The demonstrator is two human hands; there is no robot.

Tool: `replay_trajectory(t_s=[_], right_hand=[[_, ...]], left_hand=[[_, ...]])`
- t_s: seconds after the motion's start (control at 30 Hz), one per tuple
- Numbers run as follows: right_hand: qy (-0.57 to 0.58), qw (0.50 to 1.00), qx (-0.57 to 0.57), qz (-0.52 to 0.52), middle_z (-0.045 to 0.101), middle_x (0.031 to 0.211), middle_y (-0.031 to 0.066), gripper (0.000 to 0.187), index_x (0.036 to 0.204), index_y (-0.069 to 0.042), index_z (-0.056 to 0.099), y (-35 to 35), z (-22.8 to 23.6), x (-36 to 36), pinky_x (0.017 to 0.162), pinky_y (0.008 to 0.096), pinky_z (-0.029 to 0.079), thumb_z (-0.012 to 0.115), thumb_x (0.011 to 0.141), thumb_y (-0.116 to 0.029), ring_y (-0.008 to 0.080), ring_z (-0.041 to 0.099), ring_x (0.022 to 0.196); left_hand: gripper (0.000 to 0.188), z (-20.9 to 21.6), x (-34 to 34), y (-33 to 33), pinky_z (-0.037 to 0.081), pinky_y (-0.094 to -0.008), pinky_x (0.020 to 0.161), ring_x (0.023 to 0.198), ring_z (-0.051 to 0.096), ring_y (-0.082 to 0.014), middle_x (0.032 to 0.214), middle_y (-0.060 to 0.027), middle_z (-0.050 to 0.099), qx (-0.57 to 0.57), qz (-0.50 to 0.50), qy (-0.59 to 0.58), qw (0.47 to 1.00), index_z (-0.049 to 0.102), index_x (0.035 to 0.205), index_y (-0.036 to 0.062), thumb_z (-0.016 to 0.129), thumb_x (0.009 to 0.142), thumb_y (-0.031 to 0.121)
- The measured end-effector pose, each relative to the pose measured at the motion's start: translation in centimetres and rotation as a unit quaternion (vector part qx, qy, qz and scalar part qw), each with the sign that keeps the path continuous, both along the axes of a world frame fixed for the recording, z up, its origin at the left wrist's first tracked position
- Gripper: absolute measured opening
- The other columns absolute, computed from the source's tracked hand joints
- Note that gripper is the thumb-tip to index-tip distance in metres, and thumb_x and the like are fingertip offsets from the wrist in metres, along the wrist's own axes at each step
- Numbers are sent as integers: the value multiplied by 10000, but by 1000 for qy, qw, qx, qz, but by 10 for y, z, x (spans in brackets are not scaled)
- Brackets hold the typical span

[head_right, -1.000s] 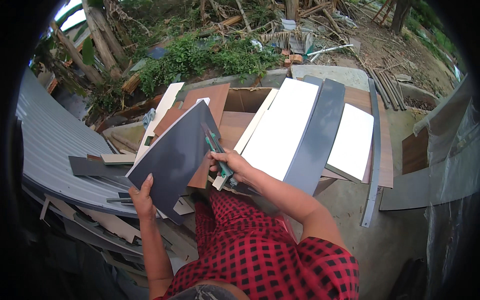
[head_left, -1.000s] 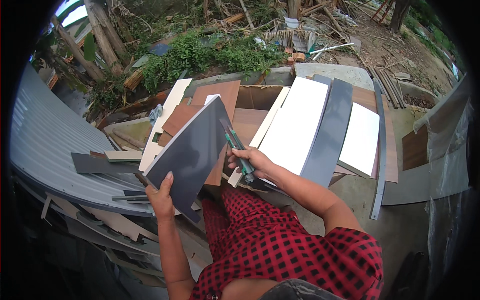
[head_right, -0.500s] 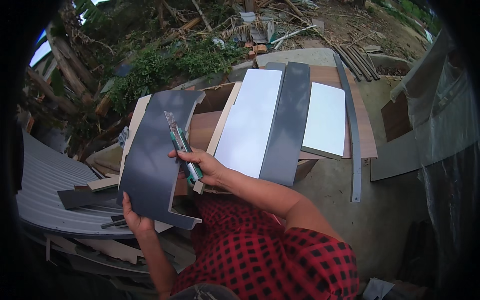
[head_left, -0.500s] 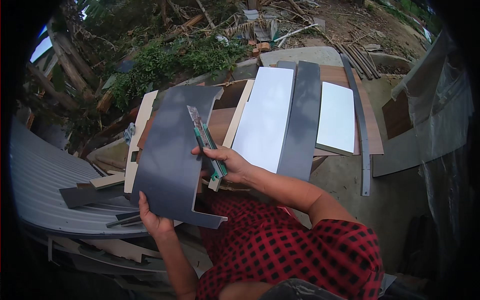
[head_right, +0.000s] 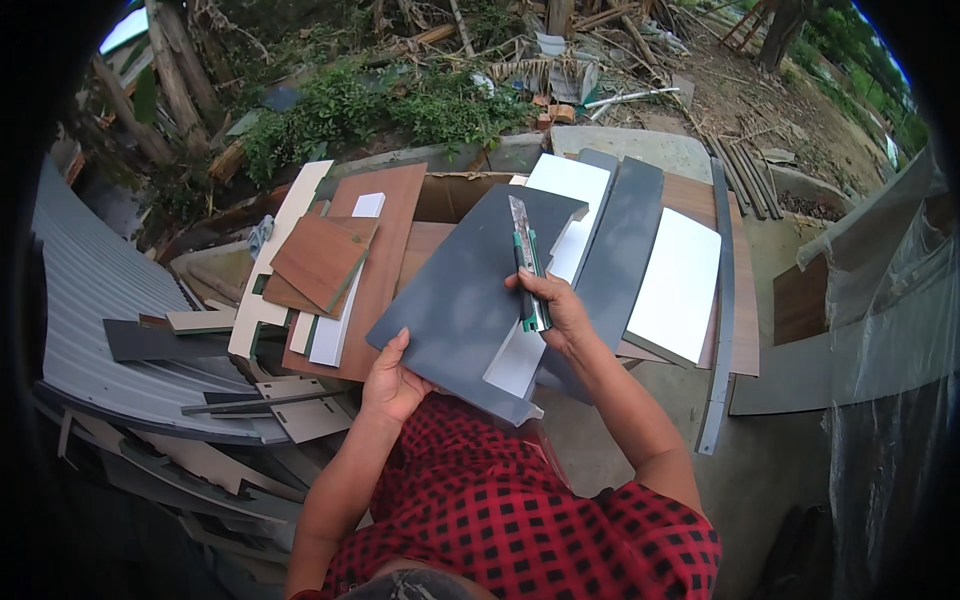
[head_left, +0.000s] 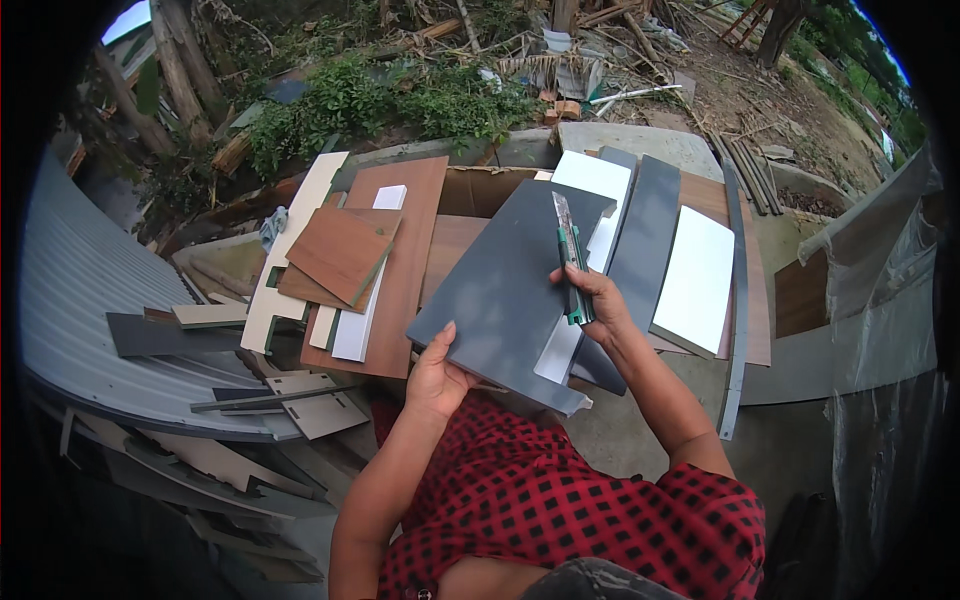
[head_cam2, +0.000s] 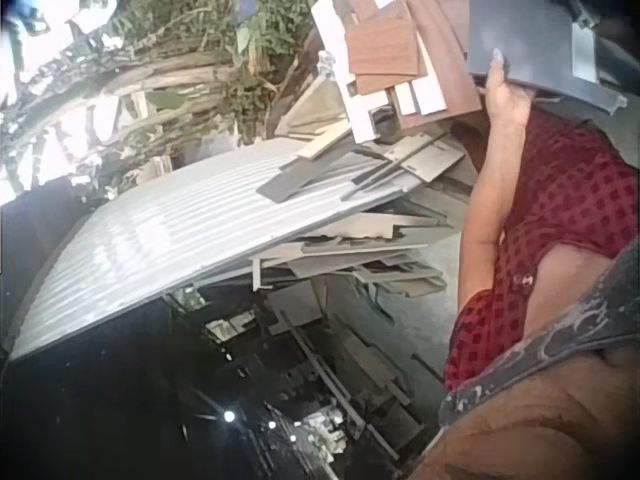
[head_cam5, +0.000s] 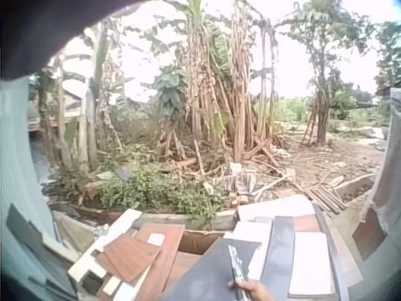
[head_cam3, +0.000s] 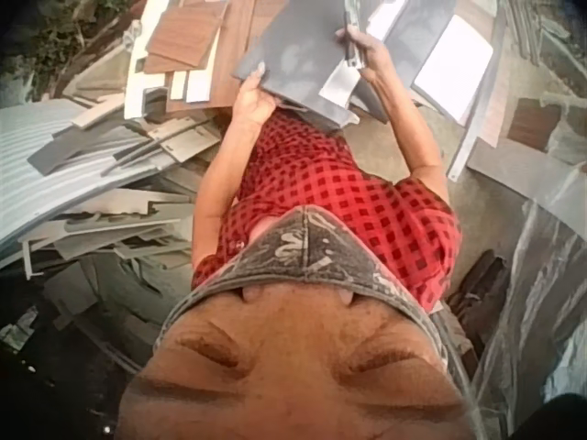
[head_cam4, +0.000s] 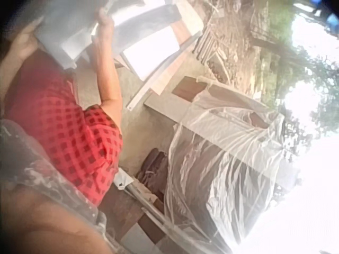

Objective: Trimming excess laminate from the edges of wood panels using a utility knife.

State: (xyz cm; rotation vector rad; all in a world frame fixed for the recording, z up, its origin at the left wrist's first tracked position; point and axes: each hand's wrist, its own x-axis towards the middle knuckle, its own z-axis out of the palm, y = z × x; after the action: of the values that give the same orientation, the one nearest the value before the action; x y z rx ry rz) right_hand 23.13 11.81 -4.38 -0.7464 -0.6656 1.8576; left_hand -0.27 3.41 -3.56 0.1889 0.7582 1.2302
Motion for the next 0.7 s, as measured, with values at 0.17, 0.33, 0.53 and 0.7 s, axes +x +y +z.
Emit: replay_trajectory(t_s=[0.17, 0.33, 0.53, 0.7], right_hand=[[-51, 998, -22, -40, 619, 814, 49, 207, 883, 1, 615, 6, -14, 21, 591, 201, 468, 616, 847, -203, 91, 562, 656], [-57, 996, -42, -50, 597, 790, 31, 209, 901, -1, 618, 14, -16, 28, 591, 200, 465, 623, 838, -200, 86, 553, 657], [-134, 990, -16, -39, 575, 794, 28, 213, 936, -21, 603, 26, -21, 45, 580, 226, 479, 598, 857, -219, 95, 548, 643], [-193, 980, -38, -39, 559, 757, 18, 207, 919, -18, 607, 19, -17, 41, 541, 230, 438, 646, 823, -197, 98, 532, 590]], left_hand=[[476, -20, 15, 15, 498, -459, 818, 1045, 555, -266, 1169, -85, 532, -5, -71, 9, 997, 411, 1251, 83, 588, 863, 297], [422, -22, 16, 16, 510, -435, 799, 1014, 564, -276, 1118, -115, 541, -31, -103, 39, 993, 434, 1197, 81, 575, 872, 311], [415, -27, 19, 7, 511, -452, 802, 953, 583, -352, 1074, -171, 527, -51, -66, 80, 993, 399, 1185, 49, 550, 887, 295], [419, -33, 19, 11, 496, -471, 839, 966, 581, -378, 1094, -193, 512, -46, -57, 102, 992, 381, 1214, 36, 540, 891, 249]])
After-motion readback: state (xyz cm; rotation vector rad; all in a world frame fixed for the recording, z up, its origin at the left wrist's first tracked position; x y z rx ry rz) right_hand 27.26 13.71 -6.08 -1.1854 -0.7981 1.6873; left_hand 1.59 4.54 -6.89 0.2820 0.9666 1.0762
